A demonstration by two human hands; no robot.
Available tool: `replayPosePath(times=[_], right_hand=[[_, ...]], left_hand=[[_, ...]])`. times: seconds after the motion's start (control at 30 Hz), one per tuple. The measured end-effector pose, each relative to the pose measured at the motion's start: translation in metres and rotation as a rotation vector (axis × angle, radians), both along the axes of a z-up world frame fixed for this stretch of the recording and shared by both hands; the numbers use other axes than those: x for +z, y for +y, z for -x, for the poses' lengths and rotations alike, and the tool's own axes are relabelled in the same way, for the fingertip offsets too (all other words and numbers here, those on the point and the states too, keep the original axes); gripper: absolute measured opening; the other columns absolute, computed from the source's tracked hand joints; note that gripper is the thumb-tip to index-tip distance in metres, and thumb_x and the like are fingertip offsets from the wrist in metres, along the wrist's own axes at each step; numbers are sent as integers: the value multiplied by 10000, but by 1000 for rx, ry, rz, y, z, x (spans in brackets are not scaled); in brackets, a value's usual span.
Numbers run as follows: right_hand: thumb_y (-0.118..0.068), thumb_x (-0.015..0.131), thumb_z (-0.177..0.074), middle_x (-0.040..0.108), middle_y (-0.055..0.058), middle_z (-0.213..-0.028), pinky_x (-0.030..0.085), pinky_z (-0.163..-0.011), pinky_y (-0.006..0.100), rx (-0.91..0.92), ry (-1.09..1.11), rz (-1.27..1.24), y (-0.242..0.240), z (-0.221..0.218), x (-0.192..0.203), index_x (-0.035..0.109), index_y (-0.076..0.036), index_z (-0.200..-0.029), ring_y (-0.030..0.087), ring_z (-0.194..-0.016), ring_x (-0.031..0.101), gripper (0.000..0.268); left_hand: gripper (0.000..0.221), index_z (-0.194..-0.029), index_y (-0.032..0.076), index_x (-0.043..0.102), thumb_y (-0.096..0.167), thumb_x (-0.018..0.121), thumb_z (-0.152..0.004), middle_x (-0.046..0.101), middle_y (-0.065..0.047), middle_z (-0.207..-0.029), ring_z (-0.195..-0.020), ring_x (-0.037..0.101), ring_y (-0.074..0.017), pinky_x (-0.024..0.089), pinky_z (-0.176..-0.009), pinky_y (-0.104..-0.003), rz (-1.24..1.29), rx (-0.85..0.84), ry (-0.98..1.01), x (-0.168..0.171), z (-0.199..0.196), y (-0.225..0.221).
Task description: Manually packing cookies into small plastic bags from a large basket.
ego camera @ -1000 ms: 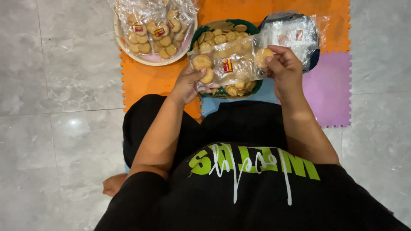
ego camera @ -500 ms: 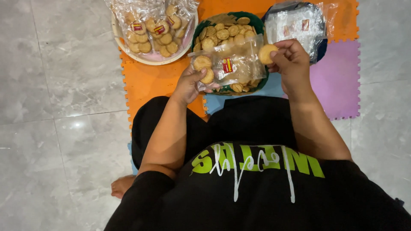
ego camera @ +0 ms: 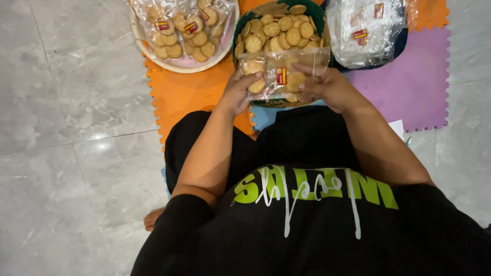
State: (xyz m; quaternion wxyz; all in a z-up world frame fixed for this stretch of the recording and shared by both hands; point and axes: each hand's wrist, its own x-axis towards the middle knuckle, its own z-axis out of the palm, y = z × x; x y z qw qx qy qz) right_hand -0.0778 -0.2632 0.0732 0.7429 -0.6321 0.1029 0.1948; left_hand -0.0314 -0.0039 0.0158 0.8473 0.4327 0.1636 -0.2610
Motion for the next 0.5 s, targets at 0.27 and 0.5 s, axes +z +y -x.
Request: replayPosePath(times=[0.27, 0.5], right_hand=[[19, 742, -901, 635, 128, -856, 594, -408, 284, -16, -8, 102, 3, -17, -17, 617, -29, -1228, 269, -618, 737, 353], [-37, 821, -822, 591, 62, -721, 486, -439, 232, -42, -91, 270, 3, -22, -76, 724, -41, -1108, 124, -552, 613, 302]], left_hand=[[342, -1104, 2, 666, 64, 826, -808, 726, -171, -830, -721, 768, -310, 683, -618, -495, -22, 73, -4, -14, -1, -5], [349, -1123, 8, 670, 95, 830, -825, 723, -130, -856, -738, 758, -257, 671, -643, -456, -74, 93, -21, -21, 1, -13]])
